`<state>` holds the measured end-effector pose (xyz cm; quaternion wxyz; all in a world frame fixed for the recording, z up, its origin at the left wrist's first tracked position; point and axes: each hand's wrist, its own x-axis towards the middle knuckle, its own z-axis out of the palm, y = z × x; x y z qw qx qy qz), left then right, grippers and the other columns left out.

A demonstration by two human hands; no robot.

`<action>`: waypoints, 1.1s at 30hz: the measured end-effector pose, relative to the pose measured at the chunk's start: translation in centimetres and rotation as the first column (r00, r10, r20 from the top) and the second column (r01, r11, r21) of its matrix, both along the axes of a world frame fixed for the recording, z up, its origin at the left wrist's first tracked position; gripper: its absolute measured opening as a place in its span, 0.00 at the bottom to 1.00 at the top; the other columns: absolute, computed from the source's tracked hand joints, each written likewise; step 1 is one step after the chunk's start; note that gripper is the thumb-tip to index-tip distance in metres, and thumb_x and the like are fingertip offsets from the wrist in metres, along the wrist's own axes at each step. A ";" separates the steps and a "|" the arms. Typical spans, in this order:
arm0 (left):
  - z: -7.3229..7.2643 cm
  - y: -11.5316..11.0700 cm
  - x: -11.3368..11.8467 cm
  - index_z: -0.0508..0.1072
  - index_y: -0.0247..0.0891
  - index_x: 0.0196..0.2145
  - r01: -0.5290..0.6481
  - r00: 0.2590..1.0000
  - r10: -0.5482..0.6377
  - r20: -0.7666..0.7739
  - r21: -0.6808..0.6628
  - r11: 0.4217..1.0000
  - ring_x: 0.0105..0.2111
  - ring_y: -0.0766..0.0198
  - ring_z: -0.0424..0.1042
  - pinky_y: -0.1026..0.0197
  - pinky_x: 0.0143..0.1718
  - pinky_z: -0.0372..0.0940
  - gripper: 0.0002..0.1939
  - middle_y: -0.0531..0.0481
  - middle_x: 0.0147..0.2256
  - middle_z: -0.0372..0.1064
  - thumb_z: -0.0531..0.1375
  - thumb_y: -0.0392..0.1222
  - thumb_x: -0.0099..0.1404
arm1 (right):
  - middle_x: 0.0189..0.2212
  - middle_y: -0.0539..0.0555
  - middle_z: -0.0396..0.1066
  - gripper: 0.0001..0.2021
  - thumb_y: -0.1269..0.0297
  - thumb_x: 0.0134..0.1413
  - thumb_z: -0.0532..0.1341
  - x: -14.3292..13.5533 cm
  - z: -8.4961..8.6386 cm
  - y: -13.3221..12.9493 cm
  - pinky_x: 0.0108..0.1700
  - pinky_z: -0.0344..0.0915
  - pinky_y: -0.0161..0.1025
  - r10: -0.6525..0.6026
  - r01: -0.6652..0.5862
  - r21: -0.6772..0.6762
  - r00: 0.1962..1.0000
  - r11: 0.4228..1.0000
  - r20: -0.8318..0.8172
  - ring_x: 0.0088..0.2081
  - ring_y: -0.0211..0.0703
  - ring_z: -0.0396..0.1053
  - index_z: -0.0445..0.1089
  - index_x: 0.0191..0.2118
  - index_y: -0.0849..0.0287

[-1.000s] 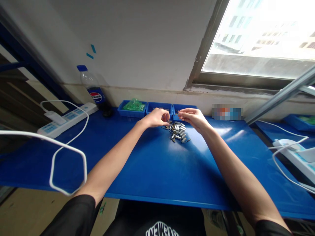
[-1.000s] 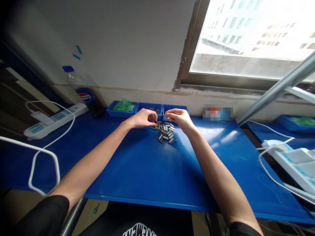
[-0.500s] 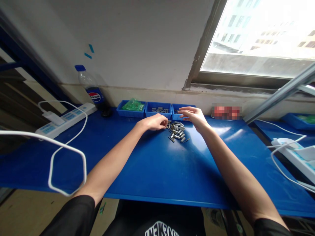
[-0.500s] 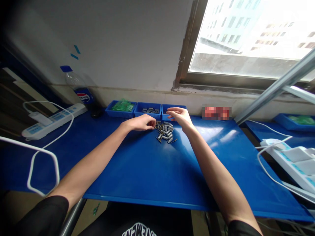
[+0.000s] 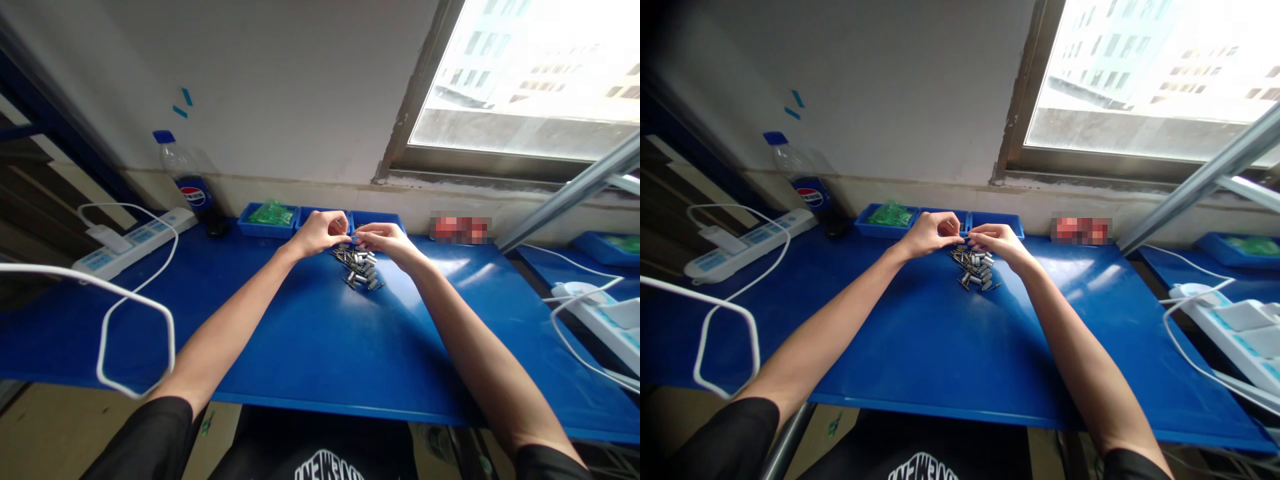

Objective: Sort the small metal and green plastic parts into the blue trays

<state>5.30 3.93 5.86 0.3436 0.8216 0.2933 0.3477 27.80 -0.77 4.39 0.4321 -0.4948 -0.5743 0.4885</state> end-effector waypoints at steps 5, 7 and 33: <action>0.0 -0.2 0.1 0.72 0.36 0.35 0.029 1.000 -0.029 -0.002 -0.035 0.999 0.34 0.60 0.80 0.65 0.35 0.69 0.13 0.49 0.30 0.79 0.70 0.43 0.58 | 0.32 0.55 0.81 0.21 0.49 0.44 0.76 -0.4 0.1 -0.5 0.41 0.73 0.39 0.057 -0.057 0.051 0.998 0.997 -0.003 0.33 0.42 0.76 0.83 0.40 0.59; 0.0 -0.3 0.2 0.72 0.36 0.36 0.047 0.999 -0.048 -0.012 -0.047 0.998 0.34 0.60 0.80 0.65 0.35 0.69 0.12 0.49 0.30 0.79 0.70 0.43 0.59 | 0.31 0.54 0.80 0.21 0.49 0.43 0.76 -0.5 0.1 -0.5 0.41 0.73 0.39 0.051 -0.050 0.047 0.999 0.998 -0.012 0.33 0.42 0.76 0.83 0.39 0.59; -0.5 -2.1 1.3 0.81 0.36 0.34 0.388 0.754 -0.326 -0.570 -0.014 0.921 0.28 0.66 0.71 0.66 0.28 0.59 0.08 0.51 0.29 0.75 0.66 0.33 0.54 | 0.32 0.56 0.81 0.12 0.60 0.48 0.69 0.4 0.2 0.5 0.31 0.69 0.35 -0.269 0.259 0.140 0.961 0.956 0.058 0.31 0.41 0.76 0.81 0.39 0.60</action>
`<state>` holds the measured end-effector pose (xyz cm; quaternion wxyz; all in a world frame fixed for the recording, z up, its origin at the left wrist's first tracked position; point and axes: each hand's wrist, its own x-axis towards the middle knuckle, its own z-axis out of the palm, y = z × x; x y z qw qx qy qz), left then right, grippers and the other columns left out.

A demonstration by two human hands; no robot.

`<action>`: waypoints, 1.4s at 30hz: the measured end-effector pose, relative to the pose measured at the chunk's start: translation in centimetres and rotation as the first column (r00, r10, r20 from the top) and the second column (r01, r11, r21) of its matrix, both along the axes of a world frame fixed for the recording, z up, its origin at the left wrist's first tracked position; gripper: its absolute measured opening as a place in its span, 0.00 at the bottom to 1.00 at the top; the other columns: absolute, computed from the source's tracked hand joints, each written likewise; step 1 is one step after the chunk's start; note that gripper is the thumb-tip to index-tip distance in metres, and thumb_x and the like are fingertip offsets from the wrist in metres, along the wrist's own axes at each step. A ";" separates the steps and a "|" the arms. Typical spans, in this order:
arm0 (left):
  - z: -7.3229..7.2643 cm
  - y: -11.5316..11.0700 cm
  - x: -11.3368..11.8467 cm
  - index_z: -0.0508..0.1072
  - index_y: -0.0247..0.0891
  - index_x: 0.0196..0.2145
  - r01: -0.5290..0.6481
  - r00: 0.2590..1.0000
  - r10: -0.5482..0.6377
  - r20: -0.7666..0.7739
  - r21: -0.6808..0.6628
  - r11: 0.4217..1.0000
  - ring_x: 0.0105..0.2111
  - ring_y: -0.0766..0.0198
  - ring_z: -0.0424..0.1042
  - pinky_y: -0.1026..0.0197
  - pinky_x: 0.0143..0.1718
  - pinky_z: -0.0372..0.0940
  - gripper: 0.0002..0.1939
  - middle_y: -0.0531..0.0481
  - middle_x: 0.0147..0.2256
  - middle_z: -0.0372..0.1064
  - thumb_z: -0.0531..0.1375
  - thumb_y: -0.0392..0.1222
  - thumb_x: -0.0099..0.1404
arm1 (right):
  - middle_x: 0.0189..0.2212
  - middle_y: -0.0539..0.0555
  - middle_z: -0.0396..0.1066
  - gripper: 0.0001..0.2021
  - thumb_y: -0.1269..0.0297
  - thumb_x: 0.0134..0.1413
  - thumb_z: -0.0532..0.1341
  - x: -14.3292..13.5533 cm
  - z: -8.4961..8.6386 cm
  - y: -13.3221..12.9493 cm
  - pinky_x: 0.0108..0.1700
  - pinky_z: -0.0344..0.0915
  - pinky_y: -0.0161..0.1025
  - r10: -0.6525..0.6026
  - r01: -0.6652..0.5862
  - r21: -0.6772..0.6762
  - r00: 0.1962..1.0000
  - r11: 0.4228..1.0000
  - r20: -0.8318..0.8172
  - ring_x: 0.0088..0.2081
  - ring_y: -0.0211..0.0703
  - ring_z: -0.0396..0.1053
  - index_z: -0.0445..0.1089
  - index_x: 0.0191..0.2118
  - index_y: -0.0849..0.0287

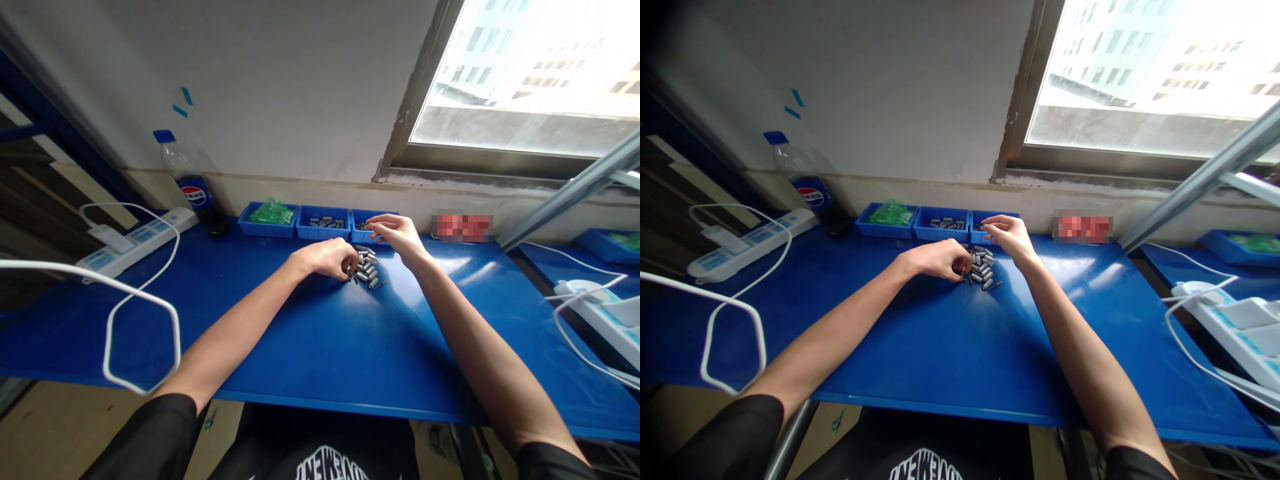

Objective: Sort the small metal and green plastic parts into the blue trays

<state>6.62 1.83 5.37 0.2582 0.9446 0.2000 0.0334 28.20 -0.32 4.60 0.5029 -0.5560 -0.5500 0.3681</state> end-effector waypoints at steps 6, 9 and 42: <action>0.4 0.1 -0.7 0.78 0.38 0.32 -0.119 0.993 0.120 -0.021 0.060 0.991 0.27 0.64 0.71 0.65 0.25 0.58 0.10 0.51 0.29 0.76 0.65 0.30 0.49 | 0.34 0.57 0.82 0.13 0.59 0.48 0.69 -0.7 -0.3 -0.3 0.32 0.70 0.36 0.002 -0.002 -0.007 1.000 1.000 0.009 0.32 0.43 0.76 0.81 0.38 0.60; 0.4 0.3 -0.9 0.77 0.38 0.32 -0.145 0.989 0.146 -0.021 0.054 0.988 0.26 0.63 0.71 0.65 0.25 0.58 0.11 0.51 0.29 0.76 0.64 0.30 0.48 | 0.34 0.57 0.82 0.13 0.58 0.48 0.69 -0.9 -0.6 -0.4 0.32 0.69 0.37 0.006 -0.006 0.007 1.000 1.000 0.012 0.31 0.43 0.76 0.80 0.38 0.60; -0.1 1.5 -1.4 0.70 0.37 0.41 -0.199 0.908 0.286 0.307 -0.286 0.937 0.34 0.63 0.77 0.63 0.36 0.69 0.12 0.48 0.34 0.78 0.66 0.41 0.62 | 0.31 0.55 0.81 0.21 0.45 0.46 0.74 -2.1 -3.1 -4.2 0.38 0.75 0.43 0.102 -0.102 -0.008 0.992 0.995 -0.069 0.32 0.47 0.78 0.80 0.38 0.58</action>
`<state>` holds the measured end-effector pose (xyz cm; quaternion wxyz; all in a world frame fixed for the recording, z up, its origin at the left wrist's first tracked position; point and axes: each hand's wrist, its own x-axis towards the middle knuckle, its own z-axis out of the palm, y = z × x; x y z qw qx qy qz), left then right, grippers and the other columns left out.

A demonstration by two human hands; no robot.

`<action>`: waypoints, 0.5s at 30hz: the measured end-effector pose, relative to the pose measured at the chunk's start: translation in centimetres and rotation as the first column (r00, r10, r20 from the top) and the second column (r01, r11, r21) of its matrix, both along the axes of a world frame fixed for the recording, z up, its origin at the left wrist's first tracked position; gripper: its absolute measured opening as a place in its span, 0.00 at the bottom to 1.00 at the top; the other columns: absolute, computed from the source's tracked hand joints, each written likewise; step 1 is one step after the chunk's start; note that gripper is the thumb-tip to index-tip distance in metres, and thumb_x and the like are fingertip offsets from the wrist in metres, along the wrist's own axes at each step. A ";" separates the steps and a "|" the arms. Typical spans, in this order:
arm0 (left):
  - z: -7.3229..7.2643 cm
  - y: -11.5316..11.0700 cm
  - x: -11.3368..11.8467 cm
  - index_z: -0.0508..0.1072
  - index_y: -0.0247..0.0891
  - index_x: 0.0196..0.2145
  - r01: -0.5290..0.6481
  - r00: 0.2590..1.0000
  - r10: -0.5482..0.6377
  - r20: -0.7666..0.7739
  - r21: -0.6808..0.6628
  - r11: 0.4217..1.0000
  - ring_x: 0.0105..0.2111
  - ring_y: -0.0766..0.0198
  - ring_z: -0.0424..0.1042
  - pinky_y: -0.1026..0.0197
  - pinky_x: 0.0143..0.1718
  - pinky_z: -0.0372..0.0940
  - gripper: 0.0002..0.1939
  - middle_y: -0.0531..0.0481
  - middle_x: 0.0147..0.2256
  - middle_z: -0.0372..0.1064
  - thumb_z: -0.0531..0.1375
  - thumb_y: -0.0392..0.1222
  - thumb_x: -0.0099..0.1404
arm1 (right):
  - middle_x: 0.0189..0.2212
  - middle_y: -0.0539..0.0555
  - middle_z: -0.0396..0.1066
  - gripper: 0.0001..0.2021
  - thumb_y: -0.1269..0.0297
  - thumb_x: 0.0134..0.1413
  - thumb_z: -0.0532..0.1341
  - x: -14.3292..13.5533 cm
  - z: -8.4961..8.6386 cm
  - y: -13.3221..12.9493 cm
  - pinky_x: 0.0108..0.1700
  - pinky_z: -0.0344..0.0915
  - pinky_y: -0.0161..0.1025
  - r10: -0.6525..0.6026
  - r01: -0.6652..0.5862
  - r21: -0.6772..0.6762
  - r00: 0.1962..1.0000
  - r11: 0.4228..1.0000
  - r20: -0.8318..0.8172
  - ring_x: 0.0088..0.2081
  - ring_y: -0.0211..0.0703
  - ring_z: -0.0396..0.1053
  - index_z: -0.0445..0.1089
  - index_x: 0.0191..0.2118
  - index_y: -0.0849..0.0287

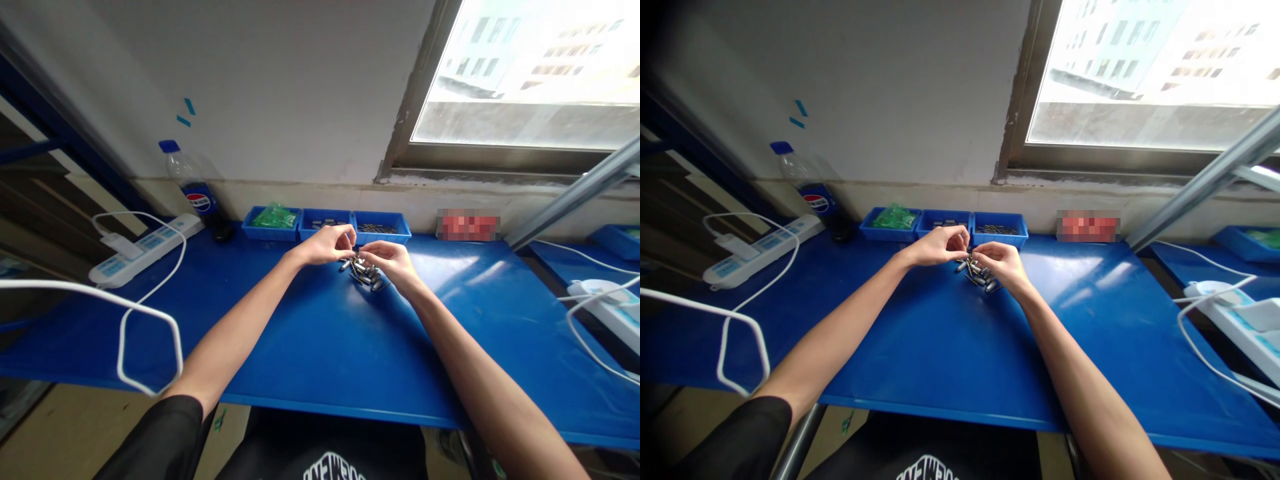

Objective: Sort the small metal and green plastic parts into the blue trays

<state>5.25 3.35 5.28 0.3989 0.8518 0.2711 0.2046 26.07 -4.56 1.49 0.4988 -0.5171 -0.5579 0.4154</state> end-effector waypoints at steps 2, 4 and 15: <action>0.1 0.0 -0.1 0.73 0.36 0.37 -0.013 0.994 0.024 -0.103 0.104 0.995 0.33 0.63 0.76 0.64 0.35 0.67 0.09 0.49 0.32 0.77 0.67 0.42 0.61 | 0.32 0.56 0.81 0.20 0.47 0.46 0.74 0.2 -0.1 0.4 0.41 0.76 0.45 -0.122 0.125 0.061 0.991 0.990 -0.055 0.34 0.49 0.79 0.80 0.38 0.58; 0.0 0.0 0.0 0.74 0.36 0.34 0.008 0.982 0.024 -0.187 0.169 0.986 0.31 0.63 0.75 0.64 0.32 0.65 0.10 0.49 0.31 0.77 0.68 0.44 0.59 | 0.36 0.57 0.82 0.21 0.48 0.47 0.74 0.6 -0.2 0.8 0.47 0.76 0.47 -0.239 0.257 0.132 0.961 0.957 -0.136 0.39 0.51 0.81 0.79 0.41 0.58; 0.4 -1.6 0.8 0.75 0.38 0.31 0.012 0.906 0.164 -0.391 0.410 0.912 0.29 0.61 0.74 0.63 0.27 0.58 0.06 0.48 0.32 0.77 0.66 0.35 0.53 | 0.46 0.61 0.81 0.25 0.48 0.51 0.71 2.0 -0.2 0.6 0.49 0.76 0.48 -0.239 0.253 0.157 0.965 0.955 -0.105 0.42 0.52 0.81 0.76 0.51 0.58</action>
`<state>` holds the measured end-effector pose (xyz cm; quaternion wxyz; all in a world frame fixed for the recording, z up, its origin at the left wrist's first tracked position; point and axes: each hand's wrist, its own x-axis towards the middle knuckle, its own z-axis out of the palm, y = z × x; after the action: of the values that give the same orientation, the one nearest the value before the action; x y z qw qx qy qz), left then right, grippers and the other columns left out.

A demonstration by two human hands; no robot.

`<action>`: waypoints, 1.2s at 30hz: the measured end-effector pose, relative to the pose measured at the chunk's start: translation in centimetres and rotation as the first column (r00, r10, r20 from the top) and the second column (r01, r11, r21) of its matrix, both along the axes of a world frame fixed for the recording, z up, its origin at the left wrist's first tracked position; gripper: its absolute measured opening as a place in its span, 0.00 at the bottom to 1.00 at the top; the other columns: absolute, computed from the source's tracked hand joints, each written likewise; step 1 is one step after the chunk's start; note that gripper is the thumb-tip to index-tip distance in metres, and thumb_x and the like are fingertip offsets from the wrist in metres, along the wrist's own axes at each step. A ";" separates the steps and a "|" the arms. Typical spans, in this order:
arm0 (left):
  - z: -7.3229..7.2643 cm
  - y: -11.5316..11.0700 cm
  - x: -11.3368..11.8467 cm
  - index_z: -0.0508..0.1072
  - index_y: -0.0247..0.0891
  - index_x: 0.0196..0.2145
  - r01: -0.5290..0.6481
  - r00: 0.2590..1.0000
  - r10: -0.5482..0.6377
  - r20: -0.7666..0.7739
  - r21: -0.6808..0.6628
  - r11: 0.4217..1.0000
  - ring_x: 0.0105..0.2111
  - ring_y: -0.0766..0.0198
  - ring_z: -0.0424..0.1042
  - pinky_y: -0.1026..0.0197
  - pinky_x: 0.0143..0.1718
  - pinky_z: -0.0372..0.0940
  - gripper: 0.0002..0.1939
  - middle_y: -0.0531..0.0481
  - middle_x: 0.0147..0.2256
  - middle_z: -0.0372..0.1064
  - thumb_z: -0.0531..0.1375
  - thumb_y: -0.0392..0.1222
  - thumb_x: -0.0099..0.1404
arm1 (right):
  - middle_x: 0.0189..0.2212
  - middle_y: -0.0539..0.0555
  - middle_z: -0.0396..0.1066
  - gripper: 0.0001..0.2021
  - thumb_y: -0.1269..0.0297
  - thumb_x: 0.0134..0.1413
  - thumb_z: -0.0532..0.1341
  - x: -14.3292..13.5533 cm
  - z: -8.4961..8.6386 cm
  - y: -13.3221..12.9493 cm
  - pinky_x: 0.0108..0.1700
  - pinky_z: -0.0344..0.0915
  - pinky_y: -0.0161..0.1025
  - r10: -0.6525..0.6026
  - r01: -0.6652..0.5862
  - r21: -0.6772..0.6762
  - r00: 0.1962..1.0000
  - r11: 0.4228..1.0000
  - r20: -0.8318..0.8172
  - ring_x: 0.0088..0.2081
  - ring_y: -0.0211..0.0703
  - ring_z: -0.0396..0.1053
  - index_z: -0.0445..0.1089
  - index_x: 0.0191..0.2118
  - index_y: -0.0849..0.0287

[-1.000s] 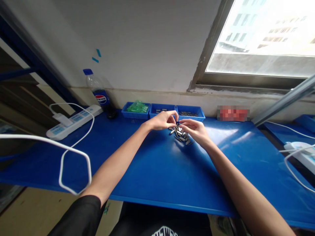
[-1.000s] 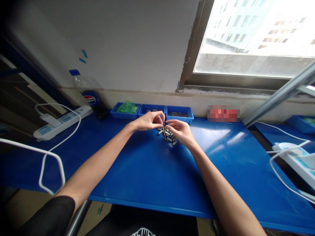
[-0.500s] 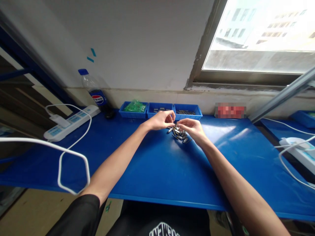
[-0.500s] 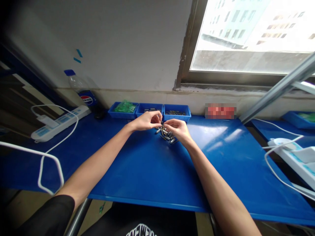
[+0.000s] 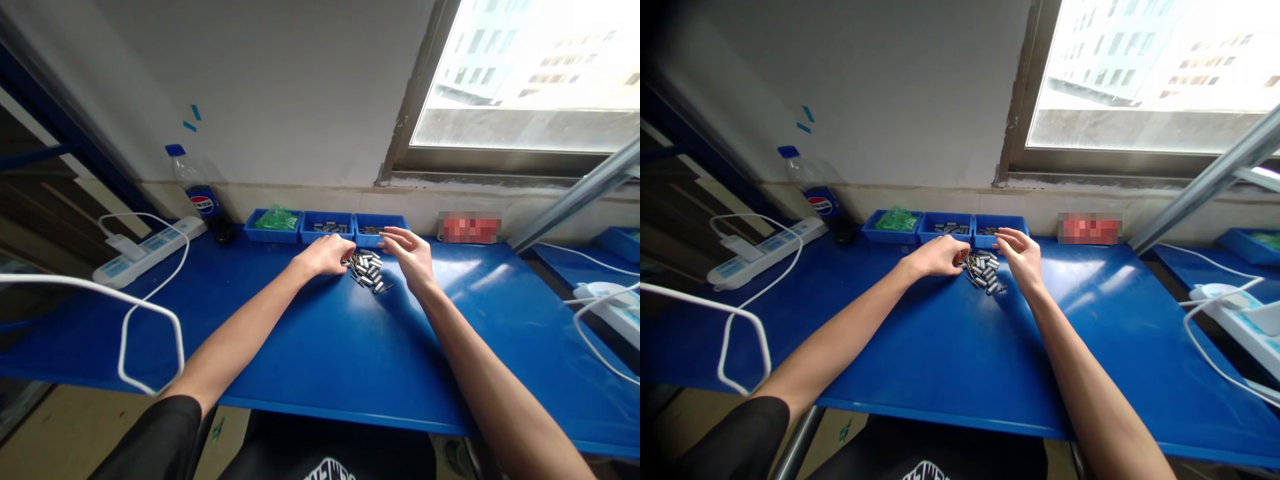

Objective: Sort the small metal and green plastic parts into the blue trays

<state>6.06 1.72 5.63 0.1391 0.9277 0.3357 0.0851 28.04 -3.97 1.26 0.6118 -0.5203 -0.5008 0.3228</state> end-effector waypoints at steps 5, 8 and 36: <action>0.4 -0.5 0.4 0.75 0.39 0.33 -0.029 0.999 0.030 -0.025 0.028 0.999 0.29 0.59 0.75 0.62 0.27 0.59 0.08 0.47 0.32 0.78 0.64 0.33 0.53 | 0.40 0.58 0.82 0.21 0.48 0.52 0.71 0.1 0.2 -0.4 0.41 0.76 0.44 0.001 0.000 -0.032 1.000 0.999 0.032 0.36 0.49 0.80 0.77 0.47 0.56; 0.6 -0.3 0.2 0.74 0.39 0.33 -0.014 0.998 0.015 0.058 -0.021 1.000 0.29 0.59 0.76 0.63 0.28 0.61 0.10 0.49 0.30 0.78 0.65 0.32 0.51 | 0.37 0.56 0.81 0.19 0.49 0.53 0.70 0.0 0.2 -0.4 0.40 0.75 0.43 0.003 0.000 -0.036 0.997 0.999 0.071 0.35 0.48 0.79 0.78 0.46 0.56; 0.9 3.7 -2.8 0.82 0.32 0.36 -0.127 0.720 0.287 0.632 -0.287 0.949 0.34 0.58 0.81 0.61 0.38 0.75 0.10 0.42 0.36 0.81 0.69 0.42 0.59 | 0.40 0.58 0.83 0.21 0.48 0.50 0.74 -1.3 0.3 -1.1 0.46 0.75 0.46 0.218 -0.229 -0.159 0.972 0.960 -0.084 0.40 0.51 0.81 0.79 0.45 0.55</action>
<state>3.30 5.38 6.54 0.3426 0.7702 0.3732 0.3875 26.75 -5.04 1.54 0.5416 -0.4993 -0.5071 0.4475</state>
